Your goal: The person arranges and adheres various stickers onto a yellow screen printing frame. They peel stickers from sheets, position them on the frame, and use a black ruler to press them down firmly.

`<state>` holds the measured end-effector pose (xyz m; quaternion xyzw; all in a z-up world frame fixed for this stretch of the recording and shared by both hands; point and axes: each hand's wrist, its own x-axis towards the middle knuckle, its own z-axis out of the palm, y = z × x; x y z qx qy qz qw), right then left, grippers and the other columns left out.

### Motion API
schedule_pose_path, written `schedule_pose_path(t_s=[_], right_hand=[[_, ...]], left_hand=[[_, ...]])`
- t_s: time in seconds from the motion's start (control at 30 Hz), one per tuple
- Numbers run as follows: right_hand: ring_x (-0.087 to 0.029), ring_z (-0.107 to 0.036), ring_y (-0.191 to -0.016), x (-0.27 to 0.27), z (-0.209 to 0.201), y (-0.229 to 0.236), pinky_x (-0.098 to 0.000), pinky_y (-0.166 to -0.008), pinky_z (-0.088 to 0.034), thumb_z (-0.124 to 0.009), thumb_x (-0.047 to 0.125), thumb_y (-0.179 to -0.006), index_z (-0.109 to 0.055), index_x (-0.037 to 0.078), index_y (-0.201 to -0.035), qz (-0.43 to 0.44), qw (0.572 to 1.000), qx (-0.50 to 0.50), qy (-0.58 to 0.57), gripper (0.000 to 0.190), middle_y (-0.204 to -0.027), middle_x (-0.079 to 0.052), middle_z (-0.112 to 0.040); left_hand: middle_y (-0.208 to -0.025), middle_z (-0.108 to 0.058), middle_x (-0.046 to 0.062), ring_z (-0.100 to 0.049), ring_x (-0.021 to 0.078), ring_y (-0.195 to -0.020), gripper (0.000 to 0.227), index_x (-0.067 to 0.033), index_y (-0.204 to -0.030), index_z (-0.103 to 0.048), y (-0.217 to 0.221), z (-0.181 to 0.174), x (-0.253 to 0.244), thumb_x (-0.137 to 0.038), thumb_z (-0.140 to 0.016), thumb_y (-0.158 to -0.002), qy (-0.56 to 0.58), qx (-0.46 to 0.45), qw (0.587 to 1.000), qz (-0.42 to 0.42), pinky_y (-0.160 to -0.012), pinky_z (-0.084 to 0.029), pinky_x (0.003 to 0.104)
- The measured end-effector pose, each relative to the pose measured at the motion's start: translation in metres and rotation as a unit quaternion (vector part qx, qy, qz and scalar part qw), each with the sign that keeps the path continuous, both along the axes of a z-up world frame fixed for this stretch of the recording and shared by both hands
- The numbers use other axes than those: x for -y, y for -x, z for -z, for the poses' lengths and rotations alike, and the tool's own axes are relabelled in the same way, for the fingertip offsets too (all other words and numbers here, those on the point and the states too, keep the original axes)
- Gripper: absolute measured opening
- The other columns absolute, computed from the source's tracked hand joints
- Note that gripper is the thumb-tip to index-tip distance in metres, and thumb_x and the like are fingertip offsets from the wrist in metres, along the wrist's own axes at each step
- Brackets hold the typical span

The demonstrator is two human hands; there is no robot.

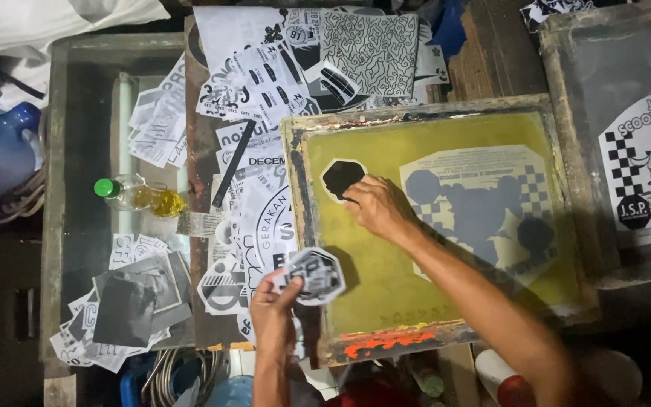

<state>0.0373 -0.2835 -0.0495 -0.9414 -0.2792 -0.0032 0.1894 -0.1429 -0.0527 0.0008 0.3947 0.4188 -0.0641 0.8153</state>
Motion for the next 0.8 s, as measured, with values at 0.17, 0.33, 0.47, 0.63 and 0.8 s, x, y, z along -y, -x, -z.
schedule_pose_path(t_s=[0.17,0.33,0.47,0.63,0.8], right_hand=[[-0.024,-0.063,-0.086,0.004,-0.004,-0.009,-0.0415,-0.079,-0.050,-0.074,0.013,-0.091,-0.073,0.010,-0.100,-0.110,0.988,0.093,0.048,0.009,-0.094,-0.008,-0.072],[-0.030,-0.066,-0.084,0.003,0.012,-0.009,-0.0448,-0.074,-0.052,-0.071,0.022,-0.092,-0.070,0.011,-0.089,-0.100,0.989,0.103,-0.024,0.012,-0.079,-0.008,-0.068],[-0.030,-0.065,-0.081,-0.003,0.029,-0.012,-0.0434,-0.074,-0.051,-0.070,0.017,-0.090,-0.069,0.010,-0.089,-0.097,0.984,0.149,0.010,0.007,-0.073,-0.008,-0.066],[-0.027,-0.061,-0.069,0.008,-0.019,-0.017,-0.0397,-0.064,-0.049,-0.065,0.007,-0.088,-0.068,0.009,-0.078,-0.117,0.959,0.258,-0.009,0.010,-0.066,-0.008,-0.062],[-0.029,-0.063,-0.075,0.075,-0.114,0.003,-0.0373,-0.073,-0.049,-0.070,-0.002,-0.089,-0.079,0.007,-0.098,0.038,0.972,0.097,-0.209,0.015,-0.079,-0.006,-0.068]], left_hand=[[-0.110,-0.072,0.021,-0.066,0.0332,-0.107,0.054,-0.0055,-0.121,-0.061,-0.031,-0.038,-0.023,-0.003,-0.076,-0.069,-0.022,-0.005,0.999,-0.034,-0.103,-0.048,0.050],[-0.099,-0.075,0.013,-0.069,0.0196,-0.084,0.041,-0.0037,-0.118,-0.066,-0.037,-0.005,-0.018,-0.001,-0.080,-0.080,-0.075,0.111,0.987,-0.090,-0.091,-0.049,0.040],[-0.097,-0.075,0.014,-0.072,0.0201,-0.084,0.041,-0.0031,-0.117,-0.065,-0.042,0.001,-0.015,0.001,-0.080,-0.079,-0.062,0.118,0.985,-0.109,-0.087,-0.053,0.036],[-0.099,-0.073,0.013,-0.070,0.0197,-0.083,0.051,-0.0027,-0.126,-0.064,-0.061,-0.012,0.012,-0.001,-0.081,-0.078,-0.094,0.069,0.992,-0.053,-0.079,-0.053,0.031],[-0.116,-0.071,0.029,-0.072,0.0360,-0.103,0.055,0.0018,-0.124,-0.066,-0.103,0.016,0.057,-0.003,-0.088,-0.073,-0.197,0.147,0.966,0.076,-0.096,-0.057,0.048]])
